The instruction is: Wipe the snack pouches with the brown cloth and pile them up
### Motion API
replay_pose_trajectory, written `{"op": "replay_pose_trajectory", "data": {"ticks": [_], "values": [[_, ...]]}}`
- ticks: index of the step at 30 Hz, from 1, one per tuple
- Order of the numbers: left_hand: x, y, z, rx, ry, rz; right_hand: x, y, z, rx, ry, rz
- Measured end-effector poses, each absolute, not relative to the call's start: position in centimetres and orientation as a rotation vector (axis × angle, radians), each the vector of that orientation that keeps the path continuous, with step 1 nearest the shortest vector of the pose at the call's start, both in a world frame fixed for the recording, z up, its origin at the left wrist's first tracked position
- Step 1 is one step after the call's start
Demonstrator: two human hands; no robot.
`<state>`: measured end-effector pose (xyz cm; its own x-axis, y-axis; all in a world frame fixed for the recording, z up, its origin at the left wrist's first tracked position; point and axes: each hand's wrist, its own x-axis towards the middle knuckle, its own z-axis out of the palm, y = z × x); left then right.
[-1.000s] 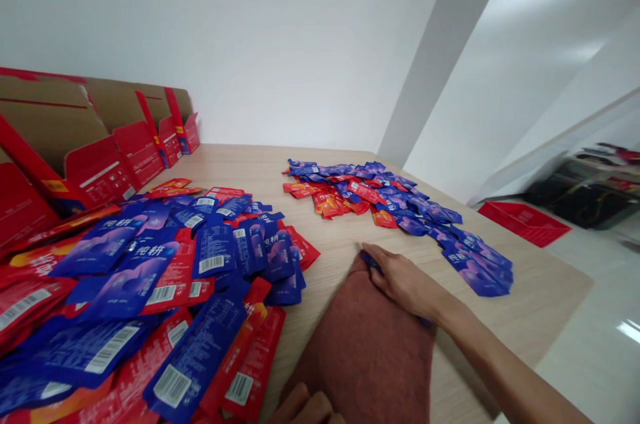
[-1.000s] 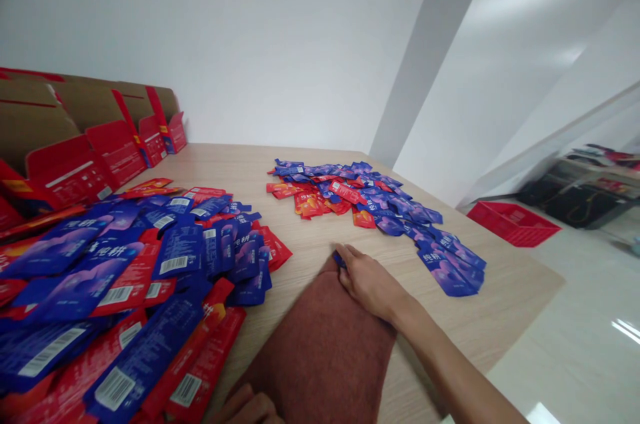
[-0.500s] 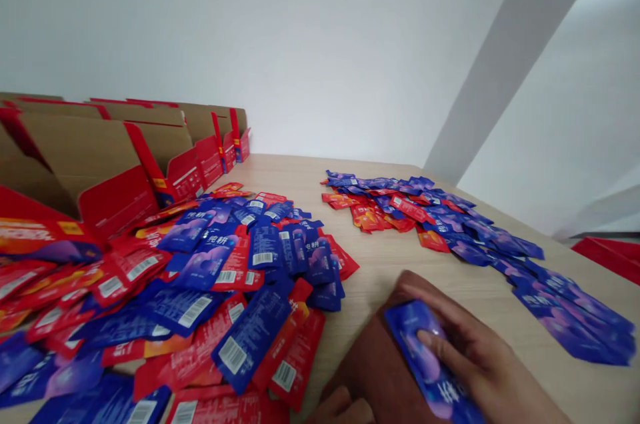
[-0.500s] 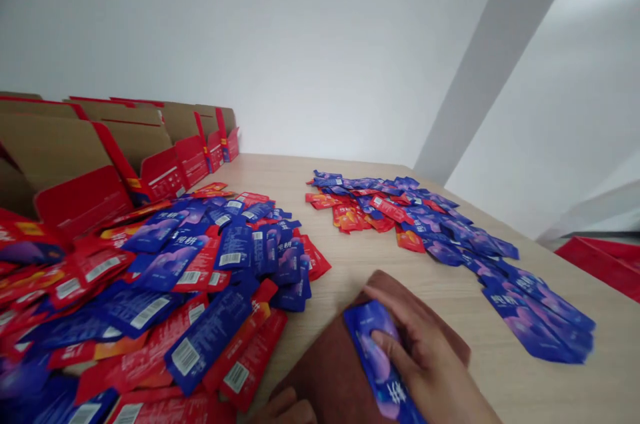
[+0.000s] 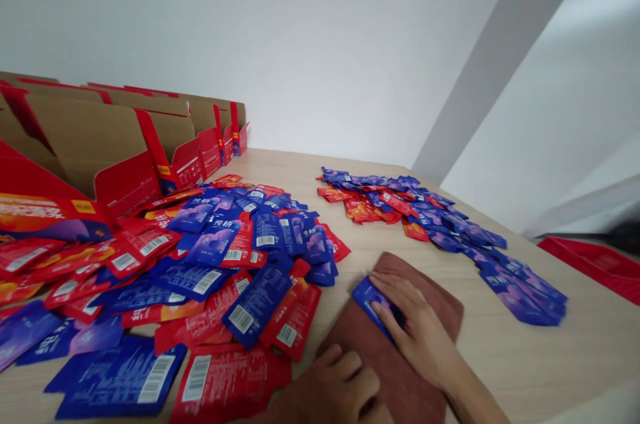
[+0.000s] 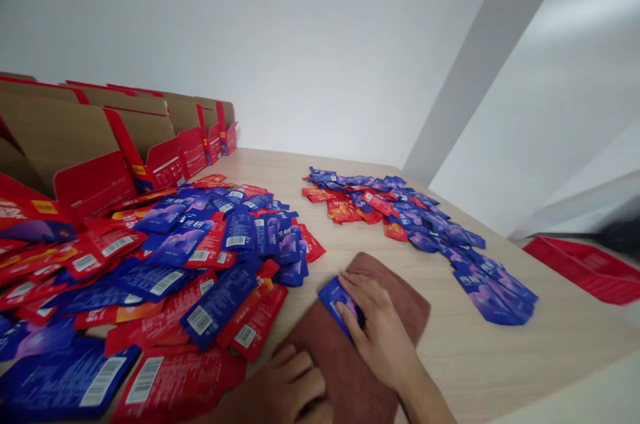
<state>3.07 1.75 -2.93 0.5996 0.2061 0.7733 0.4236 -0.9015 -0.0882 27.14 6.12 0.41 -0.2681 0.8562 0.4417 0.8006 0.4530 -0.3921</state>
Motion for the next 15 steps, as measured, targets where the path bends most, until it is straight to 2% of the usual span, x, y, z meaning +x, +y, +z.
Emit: {"op": "replay_pose_trajectory", "data": {"ticks": [4,9,15], "values": [[2.3,1.0,-0.8,-2.633,-0.486,-1.098,26.6,6.2,1.4,-1.336,-2.086,0.166],[1.9,0.9,-1.2,-2.749,-0.496,-1.046,26.0,5.9,1.9,-1.329,-2.035,0.153],[1.8,1.3,-1.8,-2.788,-0.471,-1.162,28.6,2.8,1.6,-1.457,-1.679,-0.073]]}}
